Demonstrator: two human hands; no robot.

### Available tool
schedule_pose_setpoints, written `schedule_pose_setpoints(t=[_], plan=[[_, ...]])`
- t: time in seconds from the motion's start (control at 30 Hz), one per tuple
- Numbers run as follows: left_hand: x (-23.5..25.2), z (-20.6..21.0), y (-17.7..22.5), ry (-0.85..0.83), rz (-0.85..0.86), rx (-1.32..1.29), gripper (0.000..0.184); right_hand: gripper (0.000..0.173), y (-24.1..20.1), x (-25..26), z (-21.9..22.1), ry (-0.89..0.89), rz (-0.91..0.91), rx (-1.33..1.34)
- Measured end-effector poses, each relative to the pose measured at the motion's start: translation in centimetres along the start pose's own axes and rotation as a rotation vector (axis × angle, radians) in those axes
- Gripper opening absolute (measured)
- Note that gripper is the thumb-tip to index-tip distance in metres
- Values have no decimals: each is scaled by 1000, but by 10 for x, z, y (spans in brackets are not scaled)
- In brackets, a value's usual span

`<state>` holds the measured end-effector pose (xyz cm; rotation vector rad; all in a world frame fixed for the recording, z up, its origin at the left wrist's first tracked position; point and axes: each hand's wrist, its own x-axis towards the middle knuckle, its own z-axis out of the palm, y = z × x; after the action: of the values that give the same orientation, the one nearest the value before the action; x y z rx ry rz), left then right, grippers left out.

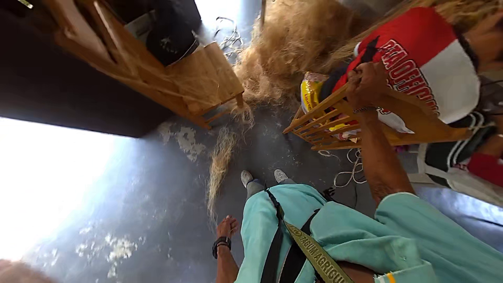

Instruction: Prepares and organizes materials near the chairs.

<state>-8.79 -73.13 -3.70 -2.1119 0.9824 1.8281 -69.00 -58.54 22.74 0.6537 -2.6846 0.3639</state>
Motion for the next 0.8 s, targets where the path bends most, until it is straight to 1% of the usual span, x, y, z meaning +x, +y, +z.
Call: schedule_pose_setpoints(t=[0.1, 0.2, 0.27, 0.37, 0.5, 0.6, 0.8], plan=[[15, -27, 33, 15, 20, -23, 41, 41, -5, -1, 2, 18, 30, -43], [28, -48, 55, 16, 47, -13, 41, 35, -6, 0, 4, 56, 24, -37], [36, -58, 66, 4, 57, 18, 41, 34, -7, 1, 3, 49, 40, -21], [42, -63, 78, 8, 28, 61, 40, 29, -10, 2, 3, 66, 60, -23], [46, -57, 91, 9, -8, 123, 39, 27, -11, 1, 6, 103, 43, -19], [44, -43, 103, -9, -4, 145, 39, 25, -8, 0, 9, 168, 2, -3], [20, -8, 127, -3, 58, 136, 38, 22, -3, -4, 18, 238, -86, 69]])
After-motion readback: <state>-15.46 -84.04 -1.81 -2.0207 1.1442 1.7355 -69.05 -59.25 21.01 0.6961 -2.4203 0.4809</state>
